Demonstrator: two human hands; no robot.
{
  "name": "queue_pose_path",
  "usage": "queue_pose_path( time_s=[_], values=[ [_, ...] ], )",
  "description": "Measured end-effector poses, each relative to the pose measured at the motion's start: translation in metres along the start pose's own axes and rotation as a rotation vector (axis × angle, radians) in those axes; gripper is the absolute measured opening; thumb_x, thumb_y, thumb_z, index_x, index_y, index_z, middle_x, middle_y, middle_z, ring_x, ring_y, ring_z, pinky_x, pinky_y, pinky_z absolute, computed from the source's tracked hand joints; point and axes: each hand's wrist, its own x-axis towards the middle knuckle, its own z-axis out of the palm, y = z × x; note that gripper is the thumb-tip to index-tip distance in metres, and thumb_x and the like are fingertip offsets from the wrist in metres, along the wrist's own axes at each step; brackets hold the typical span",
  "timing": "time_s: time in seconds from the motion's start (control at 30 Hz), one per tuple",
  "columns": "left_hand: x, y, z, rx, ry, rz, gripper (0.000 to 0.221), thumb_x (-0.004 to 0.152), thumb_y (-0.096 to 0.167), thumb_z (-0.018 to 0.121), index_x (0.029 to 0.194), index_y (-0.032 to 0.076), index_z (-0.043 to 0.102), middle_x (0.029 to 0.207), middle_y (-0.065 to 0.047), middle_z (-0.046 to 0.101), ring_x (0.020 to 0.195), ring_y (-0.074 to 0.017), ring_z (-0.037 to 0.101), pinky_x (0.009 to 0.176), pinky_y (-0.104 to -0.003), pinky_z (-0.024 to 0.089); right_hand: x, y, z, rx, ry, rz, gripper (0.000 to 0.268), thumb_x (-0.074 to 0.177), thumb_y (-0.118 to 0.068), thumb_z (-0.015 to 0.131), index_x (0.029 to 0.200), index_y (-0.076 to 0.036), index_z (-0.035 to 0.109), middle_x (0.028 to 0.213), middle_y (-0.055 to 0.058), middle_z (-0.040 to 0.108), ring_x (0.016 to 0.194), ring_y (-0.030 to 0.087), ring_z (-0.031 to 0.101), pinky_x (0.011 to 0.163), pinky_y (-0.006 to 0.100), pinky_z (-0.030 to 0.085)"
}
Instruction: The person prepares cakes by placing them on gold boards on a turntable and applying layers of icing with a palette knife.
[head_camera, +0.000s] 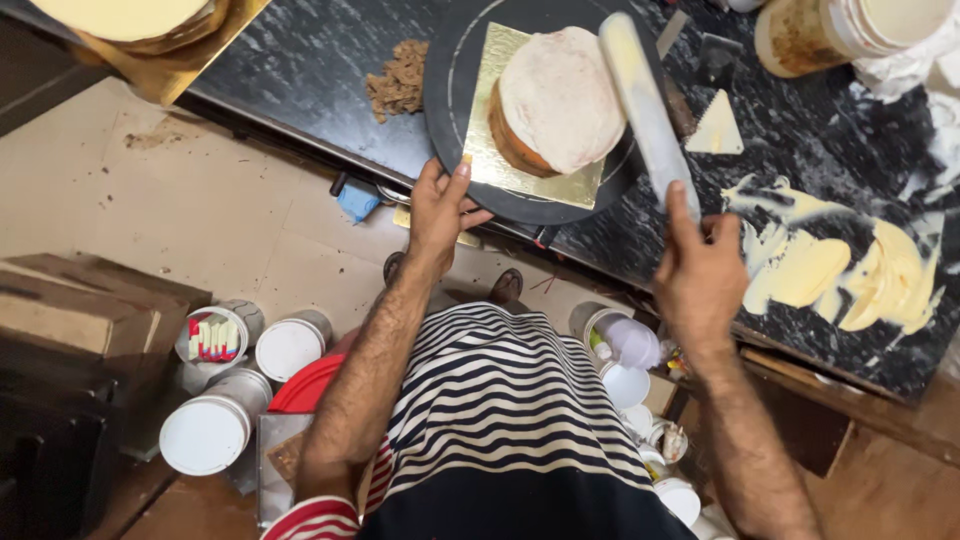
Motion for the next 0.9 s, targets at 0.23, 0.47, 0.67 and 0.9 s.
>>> queue_pose_path(
  time_s=[0.23,0.47,0.67,0.9],
  values=[
    [0.028,0.015,-0.017,0.087,-0.022,-0.002,0.047,0.101,0.032,0.060,0.136,0.002,0.050,0.112,-0.012,0.073,0.081,-0.0157,0.075,0.063,-0.029,0.065,0.005,-0.013,-0.008,0.328,-0.227,-0.225,0.059,0.097,-0.006,0.066,0.152,-0.026,0.057,0.097,0.012,0.057,0.077,0.029,0.062,0.069,0.043,0.056],
    [0.050,0.025,-0.018,0.143,0.237,0.173,0.063,0.103,0.033,0.068,0.149,-0.003,0.042,0.121,-0.024,0.068,0.078,-0.0162,0.059,0.064,-0.031,0.052,-0.021,0.036,-0.014,-0.161,-0.079,-0.141,0.067,0.086,-0.003,0.069,0.147,-0.028,0.062,0.104,0.016,0.059,0.083,0.034,0.063,0.062,0.043,0.053],
    [-0.006,-0.039,0.029,-0.144,-0.063,0.178,0.079,0.084,-0.004,0.071,0.146,0.004,0.022,0.133,-0.017,0.059,0.117,-0.0252,0.067,0.095,-0.034,0.062,0.033,0.083,-0.060,0.189,0.026,-0.153,0.054,0.102,0.000,0.066,0.153,-0.017,0.060,0.105,0.014,0.066,0.093,0.028,0.067,0.082,0.039,0.055],
    [-0.018,-0.073,0.069,-0.107,0.098,0.230,0.070,0.087,0.004,0.079,0.140,-0.001,0.034,0.134,-0.018,0.061,0.124,-0.0267,0.064,0.104,-0.036,0.056,0.144,-0.008,-0.154,-0.265,-0.194,-0.447,0.044,0.098,0.008,0.064,0.137,-0.010,0.070,0.089,0.017,0.073,0.070,0.028,0.070,0.065,0.038,0.056]
  ],
)
